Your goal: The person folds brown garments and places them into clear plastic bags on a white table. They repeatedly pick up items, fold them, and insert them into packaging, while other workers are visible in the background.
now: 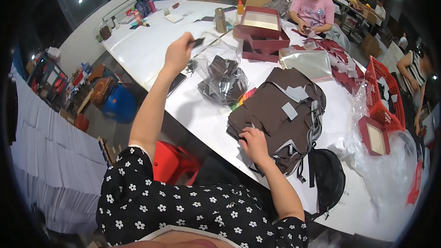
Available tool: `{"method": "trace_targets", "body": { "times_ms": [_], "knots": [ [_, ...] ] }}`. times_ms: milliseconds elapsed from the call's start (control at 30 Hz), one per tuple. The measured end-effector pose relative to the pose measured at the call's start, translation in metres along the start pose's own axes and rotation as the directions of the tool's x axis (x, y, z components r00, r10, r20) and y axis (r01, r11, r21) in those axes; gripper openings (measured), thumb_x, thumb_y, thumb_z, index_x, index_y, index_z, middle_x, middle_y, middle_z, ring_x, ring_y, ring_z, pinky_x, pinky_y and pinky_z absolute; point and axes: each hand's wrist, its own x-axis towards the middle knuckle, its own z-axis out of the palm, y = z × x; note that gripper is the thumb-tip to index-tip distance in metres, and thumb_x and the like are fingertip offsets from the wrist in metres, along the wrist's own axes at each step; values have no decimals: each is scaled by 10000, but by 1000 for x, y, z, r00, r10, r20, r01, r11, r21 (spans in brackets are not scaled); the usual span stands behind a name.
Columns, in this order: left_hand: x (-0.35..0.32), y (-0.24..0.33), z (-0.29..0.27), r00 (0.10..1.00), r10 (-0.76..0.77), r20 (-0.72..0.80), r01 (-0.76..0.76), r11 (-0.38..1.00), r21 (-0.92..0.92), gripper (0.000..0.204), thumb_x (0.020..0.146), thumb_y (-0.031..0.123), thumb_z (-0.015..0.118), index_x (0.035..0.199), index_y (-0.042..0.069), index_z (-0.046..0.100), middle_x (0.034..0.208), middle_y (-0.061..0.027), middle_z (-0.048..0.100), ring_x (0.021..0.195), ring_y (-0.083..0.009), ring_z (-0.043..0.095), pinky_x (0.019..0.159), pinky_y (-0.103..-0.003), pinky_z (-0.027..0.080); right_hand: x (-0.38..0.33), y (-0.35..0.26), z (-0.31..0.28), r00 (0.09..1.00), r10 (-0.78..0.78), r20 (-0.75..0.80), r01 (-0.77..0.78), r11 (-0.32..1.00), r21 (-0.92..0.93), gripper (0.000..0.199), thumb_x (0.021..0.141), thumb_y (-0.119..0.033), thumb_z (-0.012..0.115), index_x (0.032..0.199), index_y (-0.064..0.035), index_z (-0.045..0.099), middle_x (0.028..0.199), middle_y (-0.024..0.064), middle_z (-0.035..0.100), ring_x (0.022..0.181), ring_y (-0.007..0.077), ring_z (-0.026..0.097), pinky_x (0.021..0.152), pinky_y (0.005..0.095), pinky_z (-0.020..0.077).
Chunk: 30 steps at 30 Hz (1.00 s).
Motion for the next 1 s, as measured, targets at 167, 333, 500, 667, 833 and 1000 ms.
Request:
{"method": "trace_targets", "body": {
  "times_ms": [167,333,500,667,833,1000],
  "knots": [
    [37,-14,59,864,162,477,-106,984,-143,210,822,205,676,974,64,642,867,-192,679,848,-364,654,767,-449,502,-3,1,3,1000,-11,-9,11,1000,-7,178,777,-123,708,940,-81,650,1101,113,610,1061,310,559,911,428,425],
    [46,-10,80,898,91,431,-105,994,9,248,835,142,691,1048,17,664,860,-149,686,775,-204,656,650,-341,505,-18,0,-9,936,266,-231,-218,952,215,143,816,-112,668,947,-59,647,1128,137,612,1037,333,577,891,420,450],
    [61,-15,66,699,122,705,4,985,-175,203,818,58,655,996,-39,665,894,-136,694,744,-163,624,712,-324,495,-30,5,-15,788,612,-74,-588,782,205,343,848,-173,674,1127,3,580,1051,153,611,999,301,602,869,394,477],
    [53,-3,55,948,87,305,-121,988,92,227,845,40,593,1049,-40,654,945,-166,691,848,-263,678,767,-358,510,-27,-1,1,831,556,-36,-539,818,200,344,807,-150,681,1112,-10,609,970,121,616,885,302,596,808,412,479],
    [-86,85,44,968,170,-183,-215,940,-265,166,817,50,643,977,79,675,796,-103,640,707,-277,620,661,-397,492,-30,-28,11,979,204,11,-204,979,25,195,802,-100,634,985,-80,696,942,105,609,935,305,559,793,427,431],
    [-196,105,106,863,224,454,-76,944,-320,429,799,247,735,1167,64,610,1171,-165,593,1069,-328,562,863,-412,455,-28,-25,5,937,341,-77,-319,924,213,167,828,-115,611,953,-43,694,966,136,615,928,355,559,820,436,445]
  ]
}}
